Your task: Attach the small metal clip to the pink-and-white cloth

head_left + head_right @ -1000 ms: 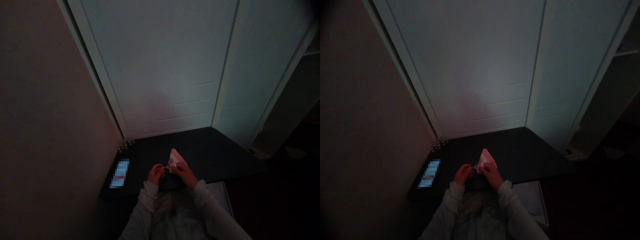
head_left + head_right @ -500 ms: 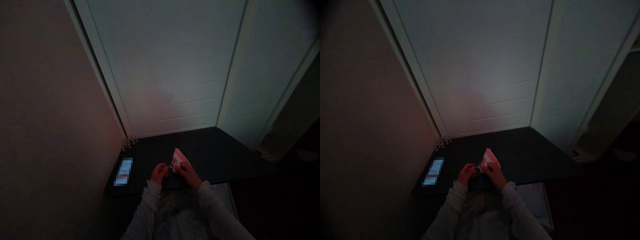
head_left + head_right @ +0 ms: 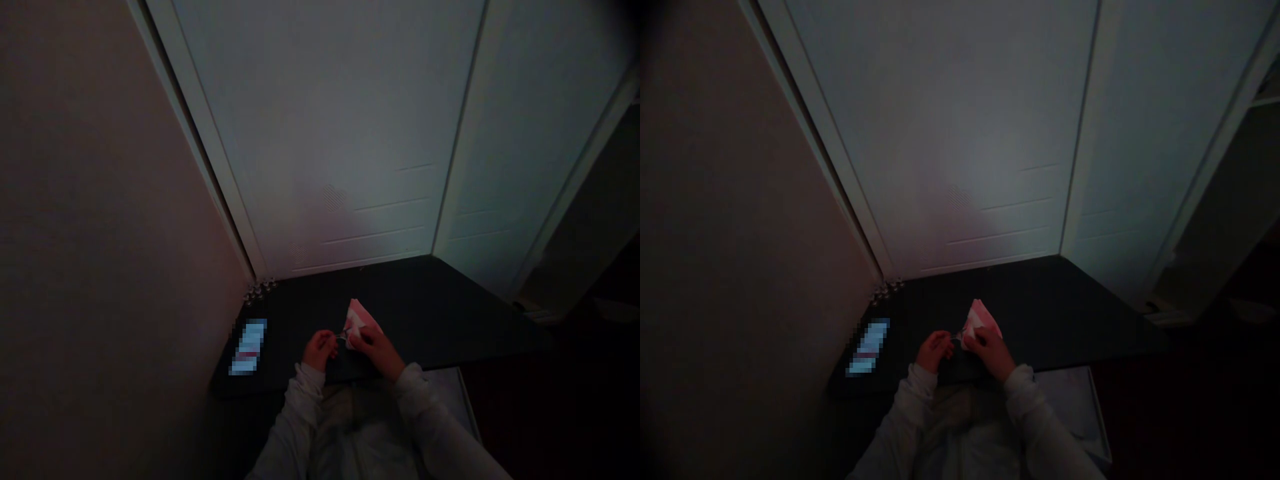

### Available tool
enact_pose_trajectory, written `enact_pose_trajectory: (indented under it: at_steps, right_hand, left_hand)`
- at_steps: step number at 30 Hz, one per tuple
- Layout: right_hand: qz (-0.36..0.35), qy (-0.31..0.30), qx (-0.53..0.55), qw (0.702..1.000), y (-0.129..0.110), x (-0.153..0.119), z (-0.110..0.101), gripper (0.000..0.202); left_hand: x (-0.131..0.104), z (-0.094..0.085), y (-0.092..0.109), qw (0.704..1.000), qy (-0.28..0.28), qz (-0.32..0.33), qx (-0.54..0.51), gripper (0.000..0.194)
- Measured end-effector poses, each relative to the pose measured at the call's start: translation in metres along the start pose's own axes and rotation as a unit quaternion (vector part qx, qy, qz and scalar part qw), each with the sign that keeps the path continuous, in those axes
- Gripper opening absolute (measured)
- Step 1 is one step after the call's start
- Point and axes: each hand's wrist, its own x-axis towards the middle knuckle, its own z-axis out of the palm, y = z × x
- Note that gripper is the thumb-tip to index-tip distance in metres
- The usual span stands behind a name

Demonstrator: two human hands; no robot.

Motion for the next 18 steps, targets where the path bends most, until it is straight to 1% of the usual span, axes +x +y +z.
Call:
enact_pose_trajectory:
  at_steps: [5,11,18]
  right_hand:
    - [-0.007,0.003,-0.010,1.000,0.0007,0.0003,-0.0001,0.026]
    - [0.012,-0.001,0.007,1.000,-0.0039,-0.0023,0.0008,0.025]
    - [0.011,0.012,0.014,1.000,-0.0084,-0.0040,-0.0001,0.026]
  left_hand:
    - [-0.0006,0.0009,0.0010,1.000,0.005,-0.003,0.004,0.042]
    - [-0.0015,0.0010,0.0027,1.000,0.002,0.000,0.005,0.041]
    - [0.0003,-0.0024,-0.0017,1.000,-0.006,0.000,-0.002,0.041]
